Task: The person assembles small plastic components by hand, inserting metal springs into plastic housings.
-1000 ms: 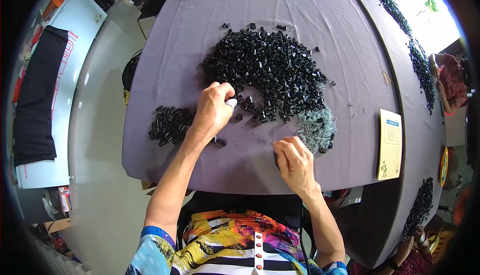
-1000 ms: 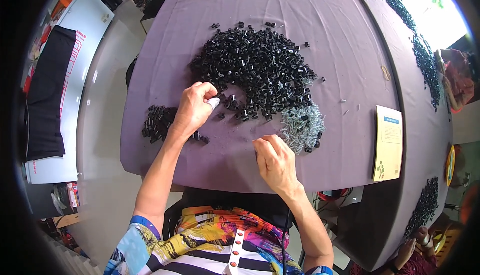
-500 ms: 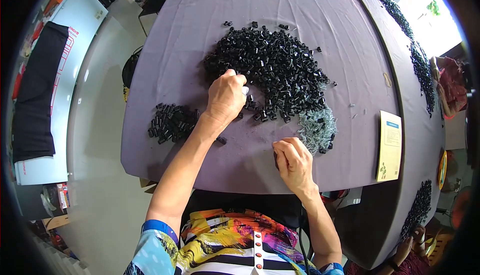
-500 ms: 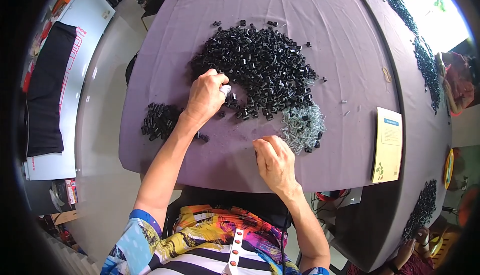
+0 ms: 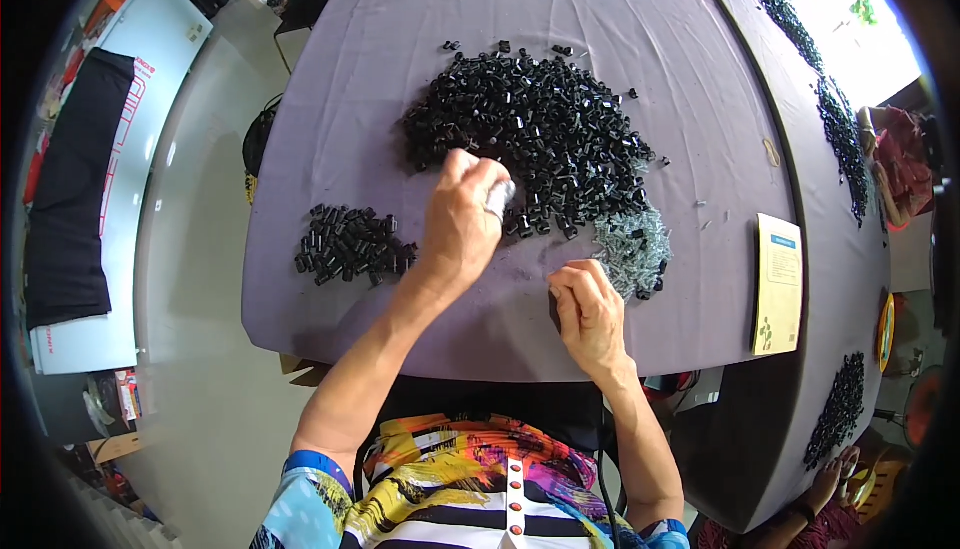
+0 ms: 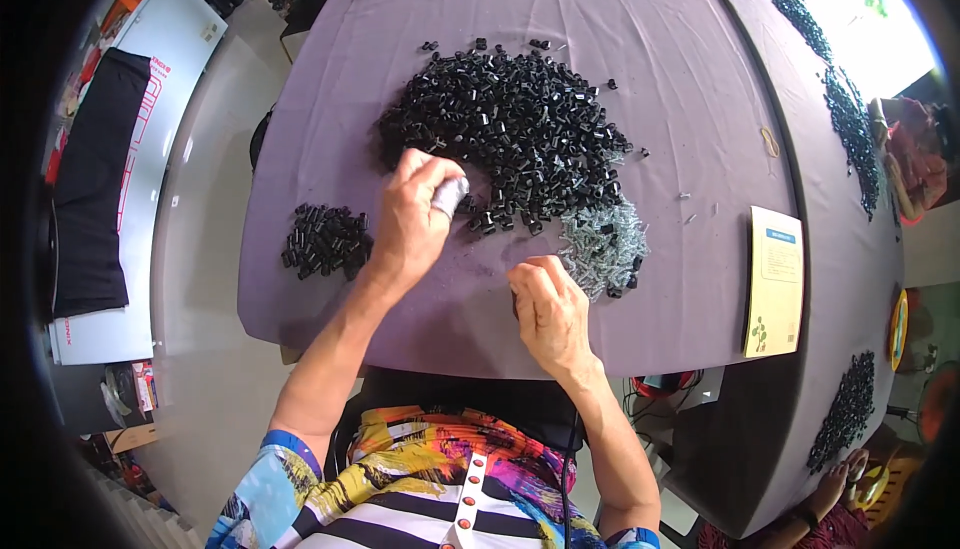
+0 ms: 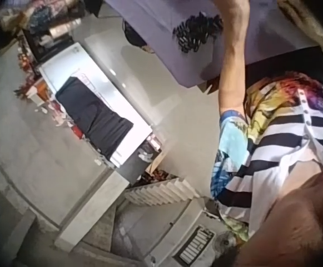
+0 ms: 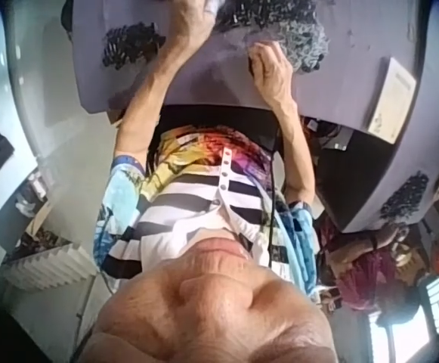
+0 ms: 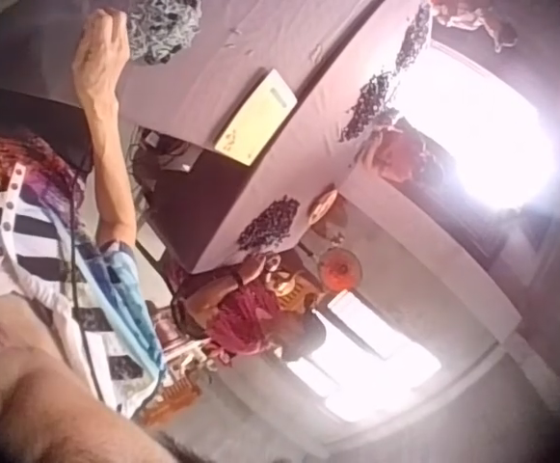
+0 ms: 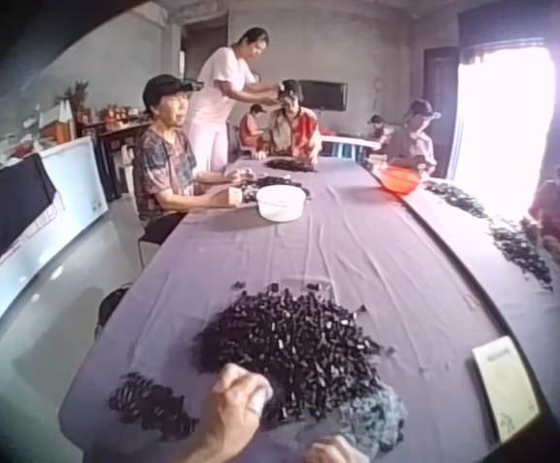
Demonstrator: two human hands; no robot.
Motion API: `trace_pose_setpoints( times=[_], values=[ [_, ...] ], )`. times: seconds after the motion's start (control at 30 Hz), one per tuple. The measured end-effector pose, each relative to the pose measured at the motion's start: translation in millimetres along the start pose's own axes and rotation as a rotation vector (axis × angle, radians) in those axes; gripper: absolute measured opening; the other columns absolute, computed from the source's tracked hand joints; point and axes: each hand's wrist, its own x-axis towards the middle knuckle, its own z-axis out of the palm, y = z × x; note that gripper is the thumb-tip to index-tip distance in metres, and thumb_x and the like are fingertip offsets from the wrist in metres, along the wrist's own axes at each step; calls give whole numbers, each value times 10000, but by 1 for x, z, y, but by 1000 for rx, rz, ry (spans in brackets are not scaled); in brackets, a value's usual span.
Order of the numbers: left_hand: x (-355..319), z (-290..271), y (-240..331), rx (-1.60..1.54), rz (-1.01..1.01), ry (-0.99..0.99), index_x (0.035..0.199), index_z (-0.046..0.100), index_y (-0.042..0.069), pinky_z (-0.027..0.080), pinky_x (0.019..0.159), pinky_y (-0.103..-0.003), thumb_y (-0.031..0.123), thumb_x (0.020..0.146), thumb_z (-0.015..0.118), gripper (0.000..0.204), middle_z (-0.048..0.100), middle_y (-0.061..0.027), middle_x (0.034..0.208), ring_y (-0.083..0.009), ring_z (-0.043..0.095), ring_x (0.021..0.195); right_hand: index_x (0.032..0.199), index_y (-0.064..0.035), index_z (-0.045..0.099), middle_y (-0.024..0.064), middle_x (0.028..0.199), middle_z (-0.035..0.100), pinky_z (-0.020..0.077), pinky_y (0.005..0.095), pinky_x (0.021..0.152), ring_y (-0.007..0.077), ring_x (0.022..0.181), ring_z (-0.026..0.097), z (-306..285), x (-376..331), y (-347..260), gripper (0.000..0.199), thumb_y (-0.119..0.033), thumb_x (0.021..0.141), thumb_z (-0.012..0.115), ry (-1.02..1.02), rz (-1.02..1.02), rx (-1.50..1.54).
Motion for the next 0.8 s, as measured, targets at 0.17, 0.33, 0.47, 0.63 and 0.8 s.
trace_pose_setpoints(
  times=[0.17, 0.33, 0.47, 0.63, 0.8],
  values=[
    [-50, 5, 29, -469, -234, -270, 924, 603, 15, 468, 613, -244, -52, 865, 534, 113, 584, 17, 797, -59, 540, 716, 925, -16, 572, 59, 818, 551, 447, 263, 581, 142, 654, 540, 7, 7, -13, 80, 42, 874, 558, 92, 268, 360],
    [-64, 4, 33, -825, -623, -413, 989, 608, 24, 502, 576, -230, -18, 897, 554, 115, 600, 13, 753, -55, 572, 672, 923, -7, 589, 46, 800, 548, 420, 242, 570, 117, 650, 516, 15, -2, -2, 71, 44, 875, 572, 109, 349, 520],
    [-68, -5, 34, -841, -697, -434, 1082, 618, 11, 526, 589, -246, -42, 886, 563, 211, 606, 1, 839, -61, 582, 691, 930, -10, 605, 19, 804, 554, 428, 226, 599, 89, 669, 512, 12, -7, -2, 72, 35, 895, 561, 33, 282, 429],
    [-70, -4, 39, -630, -465, -395, 1086, 629, -1, 522, 597, -236, -70, 889, 533, 229, 595, -12, 906, -68, 592, 728, 935, 3, 612, 0, 810, 580, 444, 195, 634, 51, 689, 523, 12, -6, -4, 65, 35, 901, 567, 7, 316, 427],
    [-78, 4, 37, -706, -564, -336, 1042, 622, 1, 514, 590, -230, -50, 906, 517, 179, 618, -31, 866, -73, 591, 685, 919, 0, 623, 36, 803, 602, 457, 219, 612, 87, 679, 559, 17, -8, 0, 104, 75, 853, 596, 93, 325, 519]
  ],
)
